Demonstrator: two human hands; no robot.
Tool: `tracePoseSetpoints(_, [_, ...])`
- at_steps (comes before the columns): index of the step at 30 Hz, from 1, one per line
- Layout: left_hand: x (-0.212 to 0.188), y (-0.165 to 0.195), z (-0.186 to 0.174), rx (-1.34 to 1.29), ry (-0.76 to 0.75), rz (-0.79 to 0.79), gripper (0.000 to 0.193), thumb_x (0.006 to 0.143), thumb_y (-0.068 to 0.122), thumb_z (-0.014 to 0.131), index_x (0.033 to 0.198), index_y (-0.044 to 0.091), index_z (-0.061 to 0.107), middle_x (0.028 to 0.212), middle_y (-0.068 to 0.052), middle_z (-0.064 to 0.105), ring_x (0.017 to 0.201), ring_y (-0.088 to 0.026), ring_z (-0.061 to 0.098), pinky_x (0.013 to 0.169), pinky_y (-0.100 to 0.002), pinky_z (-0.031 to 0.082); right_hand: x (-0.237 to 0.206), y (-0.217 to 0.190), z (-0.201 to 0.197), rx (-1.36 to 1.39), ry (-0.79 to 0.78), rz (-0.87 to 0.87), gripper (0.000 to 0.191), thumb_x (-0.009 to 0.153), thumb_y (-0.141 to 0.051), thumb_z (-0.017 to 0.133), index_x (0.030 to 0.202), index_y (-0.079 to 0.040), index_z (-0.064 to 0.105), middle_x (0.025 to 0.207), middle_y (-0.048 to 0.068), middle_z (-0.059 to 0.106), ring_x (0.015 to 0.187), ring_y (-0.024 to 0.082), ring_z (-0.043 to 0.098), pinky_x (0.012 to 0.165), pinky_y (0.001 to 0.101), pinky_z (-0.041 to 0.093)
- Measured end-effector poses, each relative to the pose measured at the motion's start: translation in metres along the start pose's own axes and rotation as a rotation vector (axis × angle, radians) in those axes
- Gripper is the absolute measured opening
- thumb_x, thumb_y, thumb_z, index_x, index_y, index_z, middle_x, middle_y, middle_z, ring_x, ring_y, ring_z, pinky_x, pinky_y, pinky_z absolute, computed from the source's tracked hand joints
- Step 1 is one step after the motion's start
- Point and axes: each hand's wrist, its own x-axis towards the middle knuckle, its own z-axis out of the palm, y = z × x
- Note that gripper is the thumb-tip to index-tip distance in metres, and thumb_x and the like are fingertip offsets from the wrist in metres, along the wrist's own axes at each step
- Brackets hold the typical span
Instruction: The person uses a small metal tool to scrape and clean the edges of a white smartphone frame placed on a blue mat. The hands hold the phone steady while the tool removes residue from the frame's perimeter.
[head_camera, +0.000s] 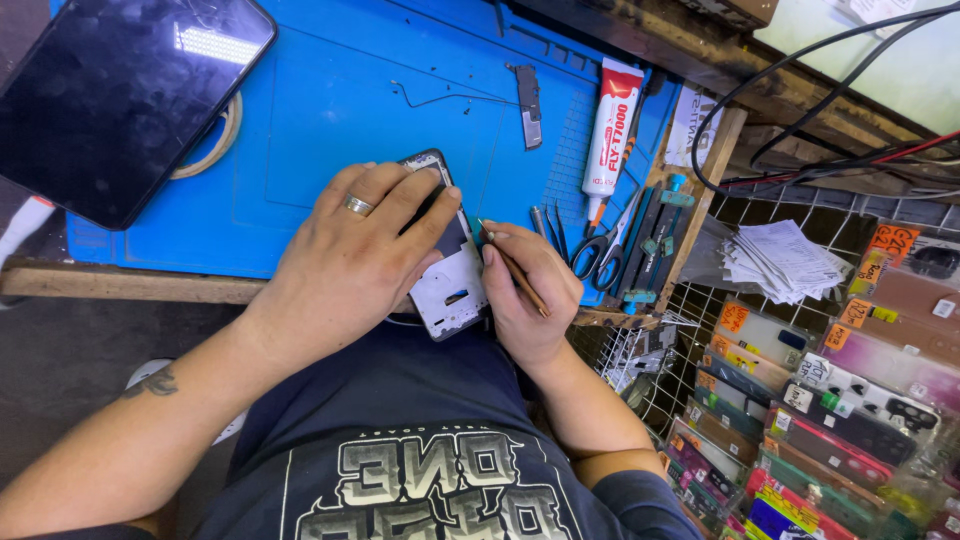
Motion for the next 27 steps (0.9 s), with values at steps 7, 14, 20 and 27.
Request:
tracePoseSetpoints(7, [-0.002, -0.003, 0.002, -0.070, 0.007, -0.022, 0.056, 0.084, 0.023, 0.077, 0.129, -0.006, 0.059, 0.133, -0.017, 0.058, 0.128, -0.034, 0.052, 0.108, -0.048, 0.043, 0.017, -0.004, -0.002, -0.125, -0.156, -0.173, 0.019, 0.091, 0.008, 0.073, 0.108, 0.005, 0.066, 0.111, 0.019, 0.071, 0.102, 0.031, 0.073, 0.091, 0.0373, 0.058])
tracePoseSetpoints(14, [-0.003, -0.006, 0.004, -0.155, 0.031, -0.049, 0.062, 0.081, 0.020, 0.080, 0.131, -0.007, 0.057, 0.136, -0.020, 0.055, 0.128, -0.037, 0.051, 0.108, -0.049, 0.043, 0.017, 0.000, 0.001, 0.088, -0.031, -0.001, 0.021, 0.098, 0.009, 0.068, 0.118, 0.004, 0.065, 0.117, 0.019, 0.071, 0.101, 0.029, 0.073, 0.091, 0.0351, 0.059])
tracePoseSetpoints(20, [-0.002, -0.007, 0.003, -0.139, 0.047, -0.115, 0.072, 0.074, 0.024, 0.085, 0.133, -0.006, 0.055, 0.136, -0.021, 0.052, 0.128, -0.040, 0.048, 0.108, -0.052, 0.042, 0.029, 0.002, 0.001, -0.151, -0.155, -0.068, 0.026, 0.093, 0.005, 0.073, 0.117, 0.000, 0.066, 0.110, 0.015, 0.071, 0.099, 0.030, 0.070, 0.087, 0.0361, 0.056])
tracePoseSetpoints(27, [-0.007, -0.008, 0.004, -0.193, 0.058, -0.181, 0.085, 0.068, 0.025, 0.089, 0.138, -0.006, 0.052, 0.137, -0.018, 0.055, 0.127, -0.039, 0.049, 0.109, -0.052, 0.040, 0.050, -0.012, 0.002, -0.393, -0.295, -0.256, 0.024, 0.087, 0.002, 0.074, 0.109, -0.003, 0.066, 0.094, 0.012, 0.062, 0.089, 0.033, 0.060, 0.079, 0.0445, 0.047])
